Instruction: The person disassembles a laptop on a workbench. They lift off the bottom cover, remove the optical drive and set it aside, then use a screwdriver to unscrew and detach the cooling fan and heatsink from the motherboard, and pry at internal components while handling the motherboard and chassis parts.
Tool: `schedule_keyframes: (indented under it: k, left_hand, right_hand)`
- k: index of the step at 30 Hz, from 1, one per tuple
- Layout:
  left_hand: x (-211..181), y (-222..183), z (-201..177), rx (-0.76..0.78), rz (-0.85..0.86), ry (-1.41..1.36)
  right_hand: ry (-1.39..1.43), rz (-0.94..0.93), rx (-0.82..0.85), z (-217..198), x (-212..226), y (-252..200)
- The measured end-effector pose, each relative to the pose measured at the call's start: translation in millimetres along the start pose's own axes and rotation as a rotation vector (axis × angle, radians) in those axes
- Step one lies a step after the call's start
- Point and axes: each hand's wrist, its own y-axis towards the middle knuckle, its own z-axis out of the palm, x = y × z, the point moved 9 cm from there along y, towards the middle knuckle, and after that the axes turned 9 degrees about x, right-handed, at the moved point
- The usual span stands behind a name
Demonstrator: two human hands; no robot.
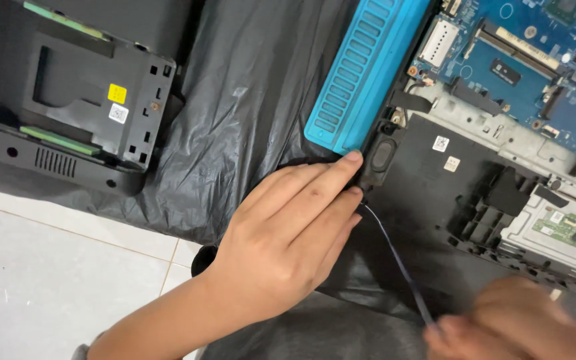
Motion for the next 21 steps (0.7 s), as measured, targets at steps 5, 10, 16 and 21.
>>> schedule_keyframes:
  k: [5,10,16,21]
  left_hand:
    - [-2.3,-1.7,-2.3,-0.026,0.018,0.028]
    - [-3.2,-5.8,-2.5,-0.032,0.045,0.091]
    - [0.8,-10.9,5.1,-0.002,0.015,0.026]
    - [3.9,-14.5,7.5,0.008,-0.029,0.028]
  right_hand:
    - [-0.335,-0.025,-0.194,-24.1,89.2,42.0]
    - [-0.294,0.134,-0.083,-17.5,36.2,34.8]
    - [0.211,-0.058,0.168,-17.0,58.3,56.7]
    - [0.248,-0.276,-0.153,-51.2,65.4,53.1]
